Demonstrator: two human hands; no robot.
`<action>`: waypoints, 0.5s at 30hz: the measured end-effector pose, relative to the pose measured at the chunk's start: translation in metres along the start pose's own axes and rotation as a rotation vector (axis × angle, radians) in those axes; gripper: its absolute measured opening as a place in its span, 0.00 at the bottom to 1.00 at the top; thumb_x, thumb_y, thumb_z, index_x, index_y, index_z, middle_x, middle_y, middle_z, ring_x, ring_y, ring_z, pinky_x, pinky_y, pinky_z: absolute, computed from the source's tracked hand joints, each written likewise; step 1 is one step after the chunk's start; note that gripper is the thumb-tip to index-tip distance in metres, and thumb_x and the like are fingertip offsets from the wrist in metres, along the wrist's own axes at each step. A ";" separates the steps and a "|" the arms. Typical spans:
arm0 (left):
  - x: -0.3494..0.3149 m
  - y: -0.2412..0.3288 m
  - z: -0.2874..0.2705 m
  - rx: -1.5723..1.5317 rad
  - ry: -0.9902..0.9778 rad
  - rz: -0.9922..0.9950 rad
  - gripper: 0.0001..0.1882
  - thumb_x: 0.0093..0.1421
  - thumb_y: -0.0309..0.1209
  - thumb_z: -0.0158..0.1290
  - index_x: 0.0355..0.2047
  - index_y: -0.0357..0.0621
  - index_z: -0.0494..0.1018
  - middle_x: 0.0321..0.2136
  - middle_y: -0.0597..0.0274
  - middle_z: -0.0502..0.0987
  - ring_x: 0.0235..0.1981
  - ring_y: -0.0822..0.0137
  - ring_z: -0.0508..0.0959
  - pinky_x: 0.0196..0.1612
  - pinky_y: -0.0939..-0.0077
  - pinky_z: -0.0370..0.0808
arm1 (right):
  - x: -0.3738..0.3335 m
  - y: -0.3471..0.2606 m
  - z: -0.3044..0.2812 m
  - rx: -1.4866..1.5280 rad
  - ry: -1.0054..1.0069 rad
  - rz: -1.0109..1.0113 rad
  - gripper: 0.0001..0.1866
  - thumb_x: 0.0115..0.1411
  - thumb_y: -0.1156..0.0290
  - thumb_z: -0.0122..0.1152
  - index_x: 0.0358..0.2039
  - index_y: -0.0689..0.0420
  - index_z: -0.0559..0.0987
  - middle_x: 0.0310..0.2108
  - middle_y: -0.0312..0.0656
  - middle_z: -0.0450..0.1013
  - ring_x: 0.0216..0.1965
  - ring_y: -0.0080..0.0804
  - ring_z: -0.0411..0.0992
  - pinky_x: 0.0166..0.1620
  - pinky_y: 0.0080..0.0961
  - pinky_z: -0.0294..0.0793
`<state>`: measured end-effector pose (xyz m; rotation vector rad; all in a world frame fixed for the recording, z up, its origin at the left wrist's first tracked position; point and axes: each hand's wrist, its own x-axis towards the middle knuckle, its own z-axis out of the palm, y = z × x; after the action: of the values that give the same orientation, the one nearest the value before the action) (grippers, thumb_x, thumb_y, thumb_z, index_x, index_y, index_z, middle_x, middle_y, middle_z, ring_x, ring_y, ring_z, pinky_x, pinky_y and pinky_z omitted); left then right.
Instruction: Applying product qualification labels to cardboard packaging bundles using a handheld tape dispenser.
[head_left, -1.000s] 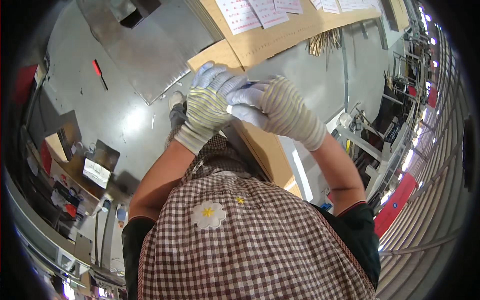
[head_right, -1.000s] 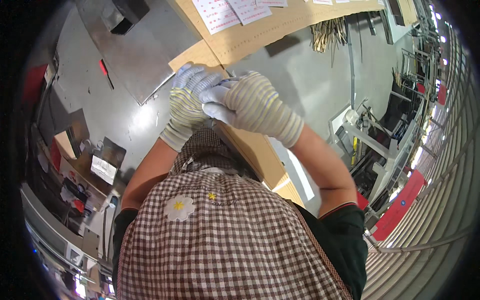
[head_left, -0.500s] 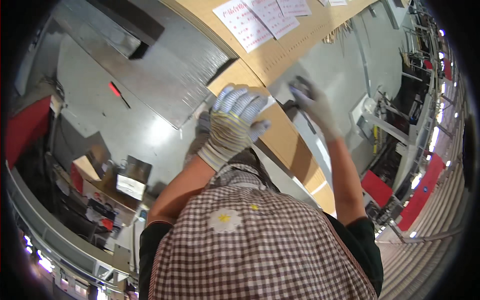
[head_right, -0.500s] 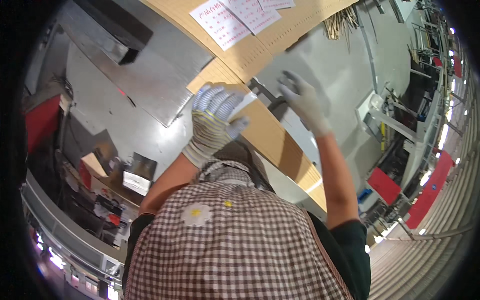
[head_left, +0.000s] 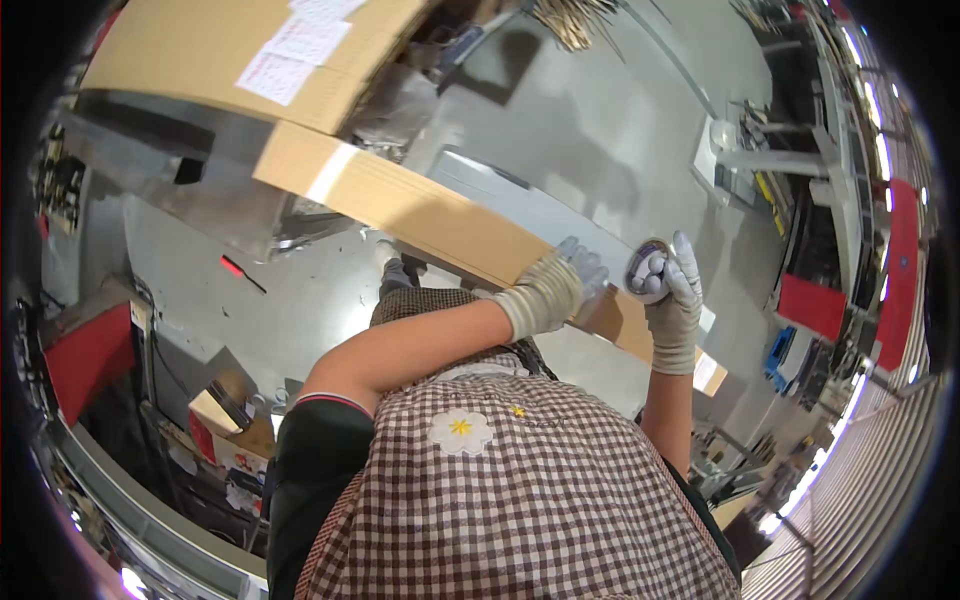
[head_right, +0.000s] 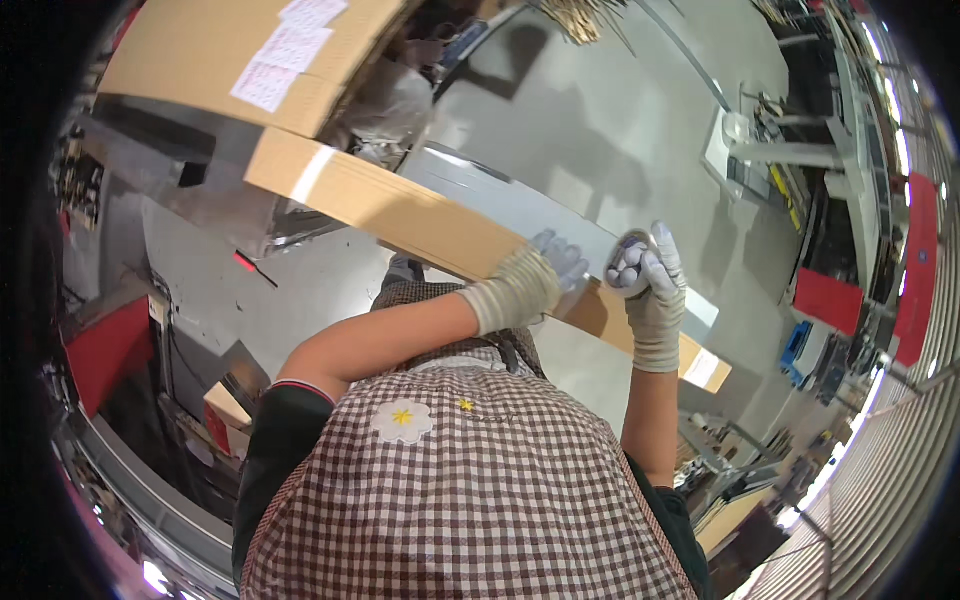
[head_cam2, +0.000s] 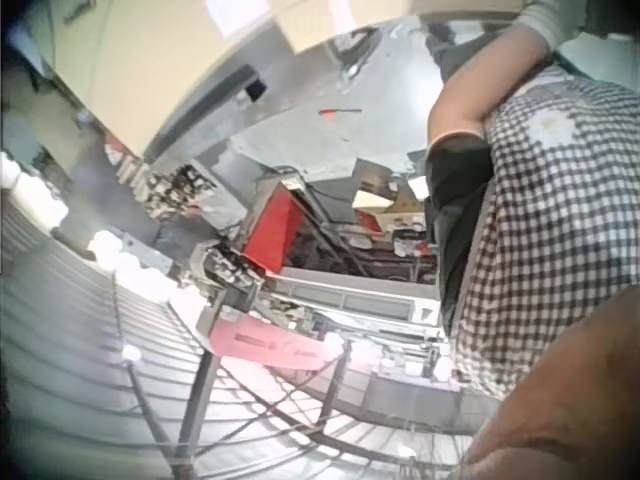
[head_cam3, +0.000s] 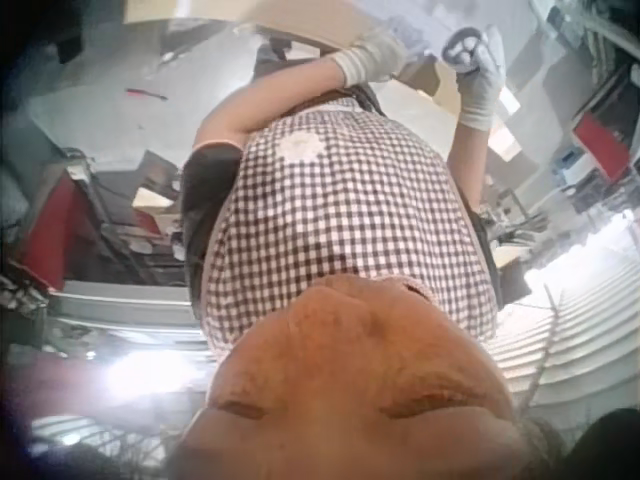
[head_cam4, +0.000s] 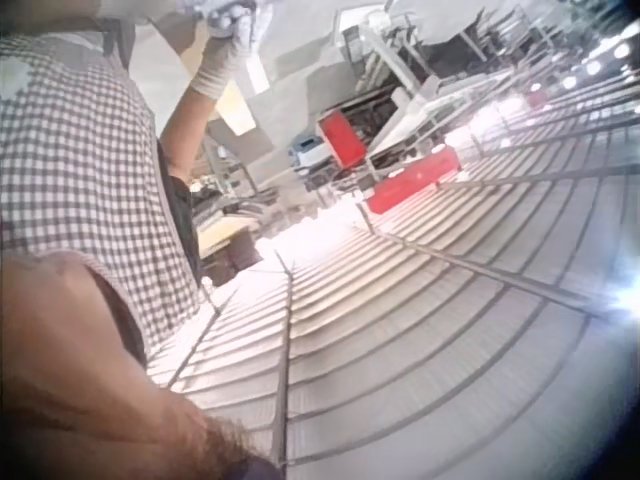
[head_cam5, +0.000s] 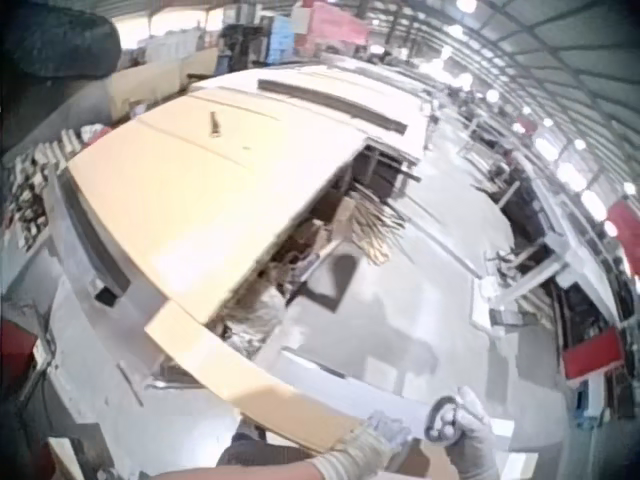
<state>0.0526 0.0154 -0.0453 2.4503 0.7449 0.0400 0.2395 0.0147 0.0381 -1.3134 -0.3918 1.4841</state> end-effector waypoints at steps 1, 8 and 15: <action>0.005 0.005 -0.007 0.006 0.006 0.003 0.38 0.51 0.38 0.57 0.62 0.40 0.60 0.62 0.49 0.62 0.63 0.50 0.62 0.67 0.52 0.49 | 0.003 0.000 -0.008 -0.014 -0.120 -0.063 0.23 0.62 0.76 0.54 0.58 0.54 0.70 0.35 0.41 0.72 0.35 0.27 0.71 0.40 0.31 0.76; 0.127 0.041 0.002 -0.208 -0.095 -0.065 0.40 0.40 0.40 0.66 0.54 0.41 0.66 0.47 0.53 0.74 0.51 0.54 0.73 0.54 0.55 0.67 | -0.078 -0.043 -0.160 -0.621 0.830 -0.529 0.22 0.65 0.68 0.52 0.58 0.64 0.68 0.49 0.48 0.71 0.43 0.34 0.71 0.47 0.30 0.74; 0.098 0.035 -0.102 -0.392 -0.210 -0.187 0.42 0.38 0.42 0.68 0.52 0.38 0.64 0.46 0.49 0.74 0.49 0.50 0.74 0.52 0.60 0.71 | -0.076 -0.053 -0.225 0.011 0.314 -0.530 0.29 0.64 0.52 0.55 0.56 0.61 0.68 0.51 0.47 0.70 0.45 0.35 0.69 0.54 0.36 0.67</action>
<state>0.1343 0.0948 0.0455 1.9716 0.7848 -0.1295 0.4458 -0.1152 0.0425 -1.2823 -0.4786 0.8248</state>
